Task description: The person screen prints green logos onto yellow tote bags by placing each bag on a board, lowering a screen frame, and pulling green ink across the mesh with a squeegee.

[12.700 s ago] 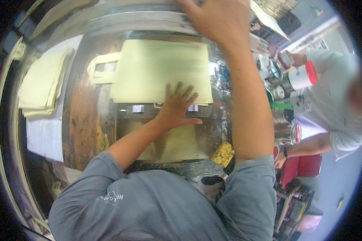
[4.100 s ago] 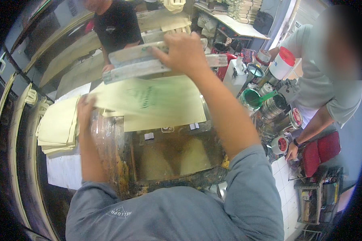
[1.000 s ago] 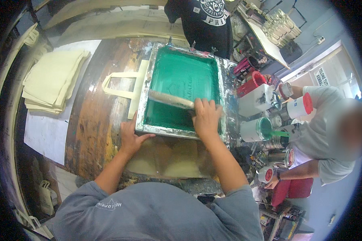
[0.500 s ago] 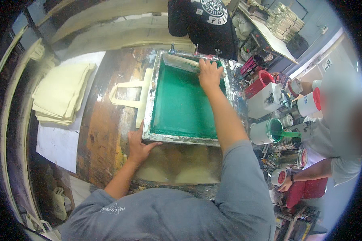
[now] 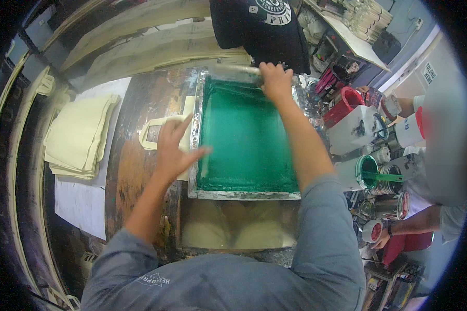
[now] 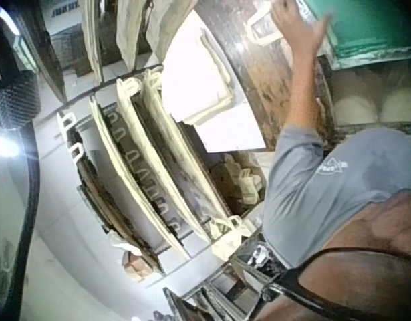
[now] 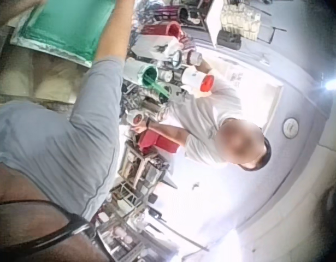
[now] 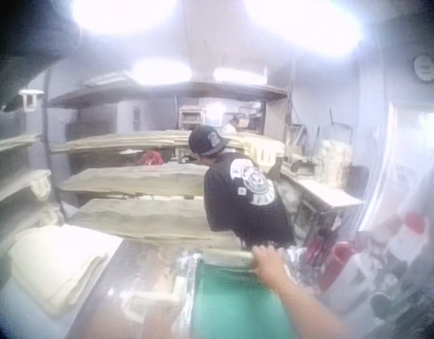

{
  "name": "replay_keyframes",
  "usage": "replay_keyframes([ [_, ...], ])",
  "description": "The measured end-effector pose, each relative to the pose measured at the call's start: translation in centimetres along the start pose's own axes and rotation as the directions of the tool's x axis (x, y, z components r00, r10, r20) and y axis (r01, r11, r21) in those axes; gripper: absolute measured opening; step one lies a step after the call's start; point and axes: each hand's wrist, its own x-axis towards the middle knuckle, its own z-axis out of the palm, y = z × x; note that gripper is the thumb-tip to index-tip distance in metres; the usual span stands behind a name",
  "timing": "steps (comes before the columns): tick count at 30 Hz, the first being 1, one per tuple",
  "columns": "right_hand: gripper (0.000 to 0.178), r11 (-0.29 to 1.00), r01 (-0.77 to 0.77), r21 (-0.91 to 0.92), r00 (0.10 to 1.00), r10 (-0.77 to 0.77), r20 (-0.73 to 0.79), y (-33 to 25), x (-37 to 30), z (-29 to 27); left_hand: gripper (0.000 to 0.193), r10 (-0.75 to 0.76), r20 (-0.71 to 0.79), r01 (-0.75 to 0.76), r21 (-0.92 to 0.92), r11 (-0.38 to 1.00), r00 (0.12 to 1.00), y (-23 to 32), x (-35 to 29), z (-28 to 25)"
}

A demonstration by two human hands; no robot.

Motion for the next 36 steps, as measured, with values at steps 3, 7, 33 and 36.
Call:
replay_keyframes([
  [3,0.062,0.997,0.067,0.027,0.998,-0.067,0.010,0.0,0.4,1.1,0.088,0.251,-0.095,-0.240,0.110,0.964,0.963,-1.0,10.4,4.4],
  [7,0.064,0.991,0.121,0.059,0.986,-0.127,0.112,-0.9,1.8,0.9,0.084,0.186,0.068,-0.198,0.380,0.904,0.980,-4.4,19.8,11.1],
  [33,0.050,0.968,0.125,0.217,0.972,-0.163,0.167,-7.6,-22.3,-14.0,0.061,0.313,-0.065,-0.264,0.395,0.880,0.947,6.1,-4.2,5.9],
  [36,0.051,0.975,0.079,0.206,0.962,-0.129,0.241,-8.1,-24.0,-15.4,0.057,0.316,-0.078,-0.267,0.368,0.891,0.946,7.4,-5.6,5.2],
])
